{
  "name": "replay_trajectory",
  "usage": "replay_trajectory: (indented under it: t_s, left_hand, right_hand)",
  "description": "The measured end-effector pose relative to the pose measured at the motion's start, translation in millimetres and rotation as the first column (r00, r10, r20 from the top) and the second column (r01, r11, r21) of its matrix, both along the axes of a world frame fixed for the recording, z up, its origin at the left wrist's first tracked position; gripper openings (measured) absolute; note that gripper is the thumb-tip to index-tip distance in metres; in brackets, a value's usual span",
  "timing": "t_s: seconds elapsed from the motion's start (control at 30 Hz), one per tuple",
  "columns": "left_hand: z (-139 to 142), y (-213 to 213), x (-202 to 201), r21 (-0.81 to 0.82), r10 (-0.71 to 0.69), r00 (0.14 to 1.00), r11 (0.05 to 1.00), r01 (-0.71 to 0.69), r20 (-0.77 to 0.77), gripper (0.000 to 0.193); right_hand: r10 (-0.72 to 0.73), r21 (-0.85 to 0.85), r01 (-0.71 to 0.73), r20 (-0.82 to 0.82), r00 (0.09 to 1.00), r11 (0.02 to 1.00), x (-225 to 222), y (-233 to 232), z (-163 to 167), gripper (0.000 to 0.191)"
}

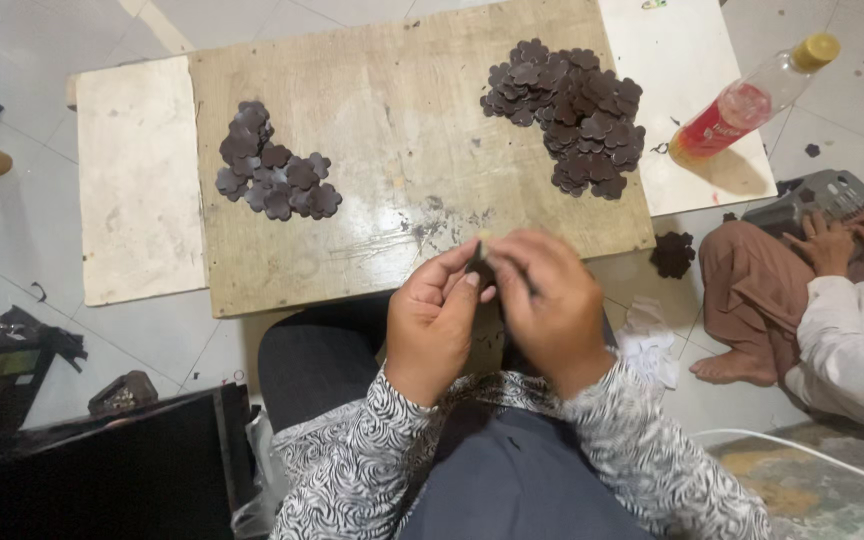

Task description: The person sits at a low table and repeatedly picks up small dark flower-shaped cutouts. They rub the edges of each piece with a small block held in the other hand, then place the finished piece into a growing pile on the table.

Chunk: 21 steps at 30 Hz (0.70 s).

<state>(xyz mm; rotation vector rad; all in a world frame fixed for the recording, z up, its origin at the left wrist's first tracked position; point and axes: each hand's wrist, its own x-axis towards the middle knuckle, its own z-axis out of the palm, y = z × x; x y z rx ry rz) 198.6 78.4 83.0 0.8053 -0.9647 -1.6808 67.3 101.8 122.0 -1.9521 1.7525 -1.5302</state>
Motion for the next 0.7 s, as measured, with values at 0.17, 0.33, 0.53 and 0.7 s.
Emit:
replay_trajectory:
  t_s: [0.17,0.33,0.53,0.7]
  left_hand:
    - [-1.7,1.1,2.2,-0.004,-0.001,1.000,1.000,0.001,0.007,0.035]
    - [-7.9,0.6,2.3,0.000,-0.019,0.998,1.000,0.019,0.053,0.036]
    - [-1.3,-3.5,9.9,0.061,-0.055,0.998,0.997,0.054,0.012,0.039]
    - [2.5,-12.8,12.7,0.118,-0.021,0.998,0.993,0.029,-0.067,0.041]
  right_hand:
    - [0.026,0.002,-0.026,-0.048,0.999,1.000,5.5,1.4,7.4,0.019]
    - [-0.005,-0.033,0.002,-0.075,0.997,0.999,4.3,-3.0,1.8,0.018]
    - [-0.031,0.077,0.027,0.051,0.998,0.997,-1.5,-8.1,10.5,0.018]
    - [0.075,0.039,-0.080,0.129,0.989,0.996,-0.9,-0.4,14.3,0.014]
